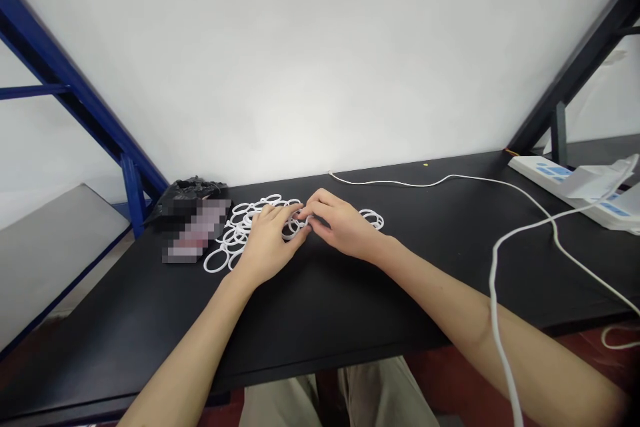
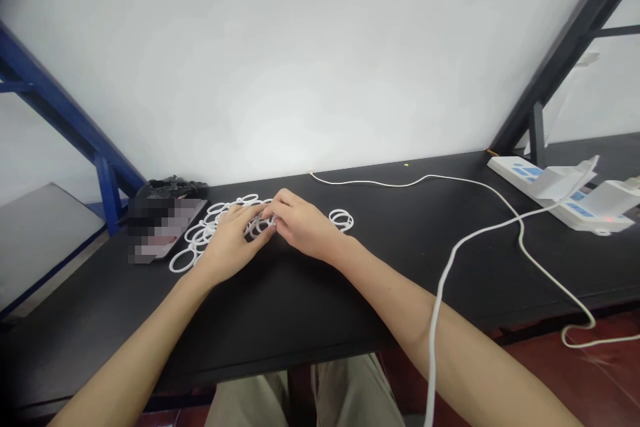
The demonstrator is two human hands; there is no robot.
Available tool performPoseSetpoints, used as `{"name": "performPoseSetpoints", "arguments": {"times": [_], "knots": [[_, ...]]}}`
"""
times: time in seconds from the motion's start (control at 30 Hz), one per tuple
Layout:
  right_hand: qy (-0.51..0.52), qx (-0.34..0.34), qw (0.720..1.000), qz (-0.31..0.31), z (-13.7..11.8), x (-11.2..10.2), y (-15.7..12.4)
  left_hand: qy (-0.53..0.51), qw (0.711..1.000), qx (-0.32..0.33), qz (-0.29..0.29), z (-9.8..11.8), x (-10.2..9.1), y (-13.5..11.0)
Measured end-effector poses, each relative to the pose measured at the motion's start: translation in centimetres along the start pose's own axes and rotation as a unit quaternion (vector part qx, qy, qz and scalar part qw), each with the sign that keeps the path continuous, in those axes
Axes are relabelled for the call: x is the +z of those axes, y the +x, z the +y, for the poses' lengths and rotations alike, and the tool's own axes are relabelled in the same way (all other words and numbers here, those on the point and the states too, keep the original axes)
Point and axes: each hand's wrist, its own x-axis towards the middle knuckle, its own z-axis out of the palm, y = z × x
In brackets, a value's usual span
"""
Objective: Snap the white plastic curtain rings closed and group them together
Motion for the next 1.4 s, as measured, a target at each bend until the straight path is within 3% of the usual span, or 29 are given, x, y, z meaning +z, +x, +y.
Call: {"name": "performPoseSetpoints", "arguments": {"times": [0.13,0.3,0.53,0.8,0.9,1.0,1.07,1.17,1.27,1.4], "knots": [[0.012,0.045,0.999,0.025,0.1,0.5,-0.1,-0.009,1.0,-0.003,0.005,-0.1,-0.1,0.0],[0.075,0.109,0.991,-0.003,-0.3,0.6,0.1,-0.03,0.999,0.011,0.01,-0.1,-0.1,0.0],[0.145,0.112,0.982,0.033,-0.4,0.6,0.2,-0.056,0.998,0.022,0.008,0.3,-0.5,-0.2],[0.12,0.111,0.986,0.024,-0.2,0.7,0.1,-0.065,0.998,0.024,-0.006,0.5,-0.5,-0.2],[0.078,0.106,0.991,0.007,-0.5,0.4,0.2,-0.059,0.998,0.023,0.0,0.3,-0.3,-0.2],[-0.047,0.158,0.986,-0.015,-0.5,-0.5,0.4,-0.042,0.999,0.009,0.012,-0.1,0.0,-0.1],[-0.177,0.223,0.959,-0.012,0.0,-1.2,0.4,-0.028,0.999,0.003,0.025,-0.4,0.2,0.0],[-0.353,0.294,0.888,-0.03,1.5,-2.0,0.1,0.004,0.999,-0.003,0.042,-0.9,0.4,0.1],[-0.368,0.346,0.859,-0.086,3.2,-2.2,-0.4,0.063,0.996,-0.039,0.052,-1.2,0.6,0.1],[-0.302,0.363,0.876,-0.094,4.4,-2.0,-0.5,0.153,0.98,-0.113,0.063,-1.6,0.6,0.1]]}}
